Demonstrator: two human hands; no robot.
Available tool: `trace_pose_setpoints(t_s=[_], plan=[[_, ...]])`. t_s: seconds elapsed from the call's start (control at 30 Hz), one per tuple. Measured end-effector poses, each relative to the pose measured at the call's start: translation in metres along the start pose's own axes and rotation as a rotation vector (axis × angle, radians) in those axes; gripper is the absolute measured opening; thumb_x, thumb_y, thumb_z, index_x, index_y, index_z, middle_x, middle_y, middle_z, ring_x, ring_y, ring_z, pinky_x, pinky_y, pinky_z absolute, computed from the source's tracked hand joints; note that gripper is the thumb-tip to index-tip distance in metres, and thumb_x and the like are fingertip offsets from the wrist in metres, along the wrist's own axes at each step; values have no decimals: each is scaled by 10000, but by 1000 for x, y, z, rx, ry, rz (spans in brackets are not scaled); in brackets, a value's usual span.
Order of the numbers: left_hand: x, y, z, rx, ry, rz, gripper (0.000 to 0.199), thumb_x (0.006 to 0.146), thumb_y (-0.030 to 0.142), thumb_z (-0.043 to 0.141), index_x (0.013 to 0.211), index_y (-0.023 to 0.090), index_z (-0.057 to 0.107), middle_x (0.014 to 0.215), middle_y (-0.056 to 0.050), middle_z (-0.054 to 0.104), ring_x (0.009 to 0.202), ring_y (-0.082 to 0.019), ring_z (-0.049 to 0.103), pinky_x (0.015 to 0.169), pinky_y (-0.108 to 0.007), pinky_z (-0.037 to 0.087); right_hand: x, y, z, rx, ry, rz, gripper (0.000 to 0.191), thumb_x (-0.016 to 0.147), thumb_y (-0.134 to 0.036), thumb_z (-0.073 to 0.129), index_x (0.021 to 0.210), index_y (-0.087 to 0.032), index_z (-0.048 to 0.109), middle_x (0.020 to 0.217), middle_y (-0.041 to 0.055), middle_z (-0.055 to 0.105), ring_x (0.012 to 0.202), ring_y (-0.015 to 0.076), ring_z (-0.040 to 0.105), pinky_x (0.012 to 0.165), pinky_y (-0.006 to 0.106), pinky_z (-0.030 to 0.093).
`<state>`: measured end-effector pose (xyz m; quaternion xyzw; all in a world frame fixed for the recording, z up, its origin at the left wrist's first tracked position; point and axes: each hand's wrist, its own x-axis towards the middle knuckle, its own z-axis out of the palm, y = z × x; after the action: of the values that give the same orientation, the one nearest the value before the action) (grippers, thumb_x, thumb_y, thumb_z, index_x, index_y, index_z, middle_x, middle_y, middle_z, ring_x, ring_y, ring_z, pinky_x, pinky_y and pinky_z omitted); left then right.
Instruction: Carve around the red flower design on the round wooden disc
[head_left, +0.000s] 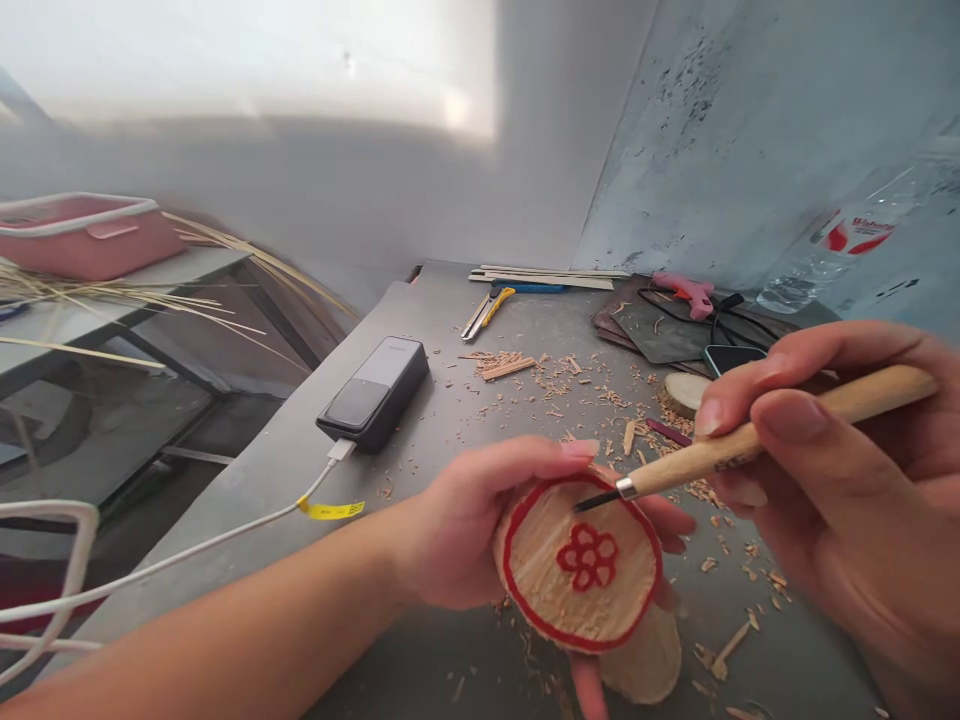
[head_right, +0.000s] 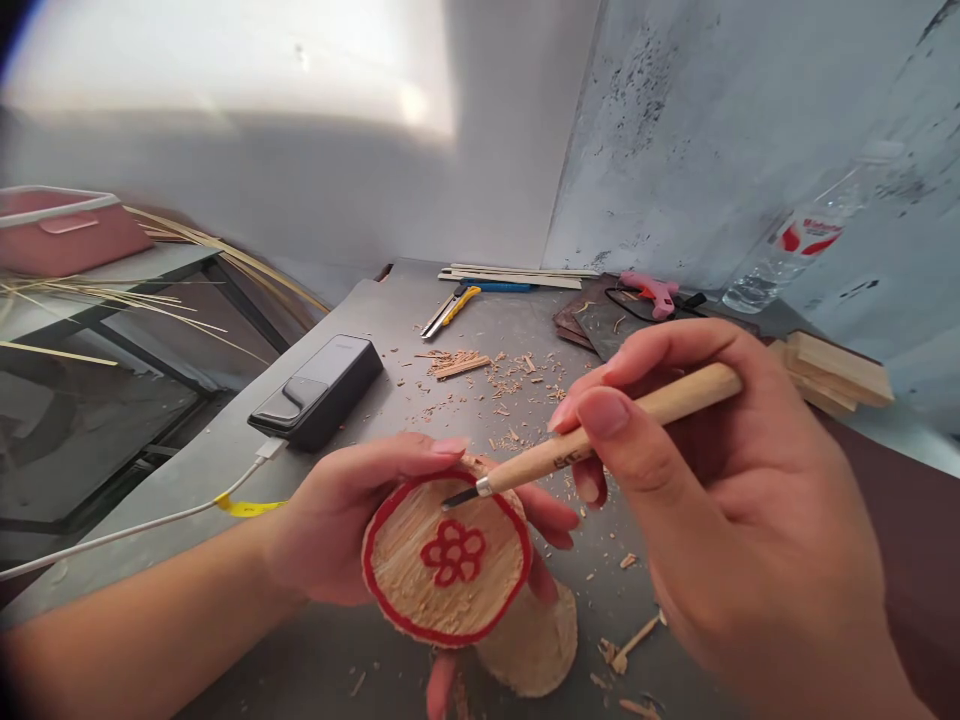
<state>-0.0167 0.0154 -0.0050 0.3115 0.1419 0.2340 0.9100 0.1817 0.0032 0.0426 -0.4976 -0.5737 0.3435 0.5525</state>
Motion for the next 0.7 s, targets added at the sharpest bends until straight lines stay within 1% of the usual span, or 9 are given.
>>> trace_pose_setpoints(t_s=[0.07,0.17,0.27,0.33,0.43,0.5,0.57,0.63,0.7], plan=[[0,1,1,6,39,21,422,969,461,515,1080,143,770,987,-132,725,895,-267,725,840,-354,556,1,-1,0,7,25,12,139,946,-350,735,902,-334,603,818,-16,652,614,165,600,542,275,596],[0,5,1,-7,50,83,418,1000,498,504,1194,210,738,1045,-114,714,903,-256,727,658,-281,560,5,-2,-2,-37,55,4,214,928,-402,769,851,-296,601,803,-9,680,564,136,590,517,260,559],[-2,10,-2,-1,20,125,442,986,514,508,1166,199,761,1092,-140,731,952,-269,725,524,-213,517,9,-2,-5,-121,26,-7,282,896,-462,801,828,-268,607,743,-1,698,546,135,614,492,259,515],[-3,12,-5,12,4,149,473,935,477,548,1217,165,763,1175,-168,740,893,-250,725,511,-217,530,9,-2,-5,-186,47,-31,295,871,-472,822,820,-264,619,713,-3,703,536,143,621,472,271,479],[-5,13,-9,13,-29,206,639,871,460,575,1408,126,668,1293,-212,721,825,-243,728,517,-260,575,6,-3,-5,-291,106,-117,293,832,-491,840,774,-285,639,798,2,750,571,178,646,477,315,469],[-6,14,-11,7,-36,238,678,929,516,537,1499,153,587,1304,-226,721,819,-256,740,509,-277,589,3,-4,-7,-345,112,-181,300,808,-521,847,742,-312,641,860,-5,761,648,218,683,530,358,515],[-6,14,-11,6,-15,288,643,997,579,480,1519,215,567,1303,-205,729,785,-243,747,476,-263,580,3,-3,-14,-413,98,-239,304,787,-572,853,746,-343,658,845,-15,748,706,243,700,601,394,553],[-5,15,-9,31,10,341,615,1010,626,479,1487,257,603,1296,-162,739,702,-199,737,438,-232,560,7,-1,-23,-475,-9,-284,291,777,-625,845,783,-373,699,807,-26,748,688,241,690,616,393,567],[-4,16,-5,87,65,364,590,991,631,530,1442,270,652,1263,-120,752,651,-160,719,410,-192,531,13,3,-31,-519,-223,-298,235,811,-609,829,840,-390,749,763,-43,753,610,203,673,530,335,536]])
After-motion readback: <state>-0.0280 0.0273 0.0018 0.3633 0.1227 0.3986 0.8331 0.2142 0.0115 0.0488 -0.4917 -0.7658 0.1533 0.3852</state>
